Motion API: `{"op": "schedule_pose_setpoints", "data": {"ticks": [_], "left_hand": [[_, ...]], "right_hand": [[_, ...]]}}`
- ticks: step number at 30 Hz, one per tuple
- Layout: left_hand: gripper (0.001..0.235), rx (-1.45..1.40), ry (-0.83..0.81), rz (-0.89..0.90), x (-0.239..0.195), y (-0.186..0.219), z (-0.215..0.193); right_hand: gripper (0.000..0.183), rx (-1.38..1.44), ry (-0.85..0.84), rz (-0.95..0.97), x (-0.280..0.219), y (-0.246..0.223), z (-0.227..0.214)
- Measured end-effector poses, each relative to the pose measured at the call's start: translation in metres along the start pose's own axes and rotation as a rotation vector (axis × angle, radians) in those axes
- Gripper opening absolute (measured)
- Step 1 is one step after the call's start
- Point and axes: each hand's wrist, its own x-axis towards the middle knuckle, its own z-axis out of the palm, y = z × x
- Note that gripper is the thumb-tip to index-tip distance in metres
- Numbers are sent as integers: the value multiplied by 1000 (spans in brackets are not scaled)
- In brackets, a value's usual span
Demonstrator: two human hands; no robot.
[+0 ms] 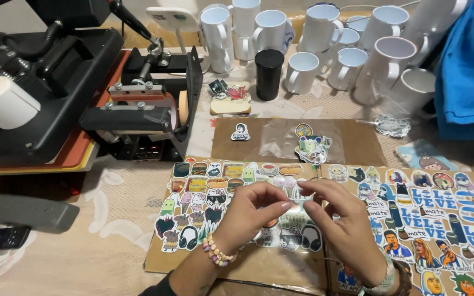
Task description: Peeling stickers and adhering them into a binder
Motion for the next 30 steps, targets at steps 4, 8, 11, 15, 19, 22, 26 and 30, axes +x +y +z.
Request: {"op": "schedule_pose_setpoints", "data": {"ticks": [4,8,11,15,19,22,26,30], "left_hand": [[7,55,10,33,4,-23,-2],[5,142,14,32,0,-36,-4],[3,228,30,99,0,-34,-2],[2,313,78,224,-4,-28,0],[4,354,105,294,-6,-25,-1],[4,387,120,289,-6,-24,-1],[4,429,129,340,-6,-24,-1],[5,452,122,384,-7,-21,0]], "right_hand": [[35,15,44,-57,-3,24,-4],[29,-29,14,-81,-10,31,1],[33,-55,11,-143,-8,29,3],[30,-50,19,-180,-9,26,5],[23,-41,45,-223,-9,26,9],[21,-63,58,-234,-9,25,9],[11,-47,43,-256,-8,24,9],[31,-80,84,-194,-10,31,9]]}}
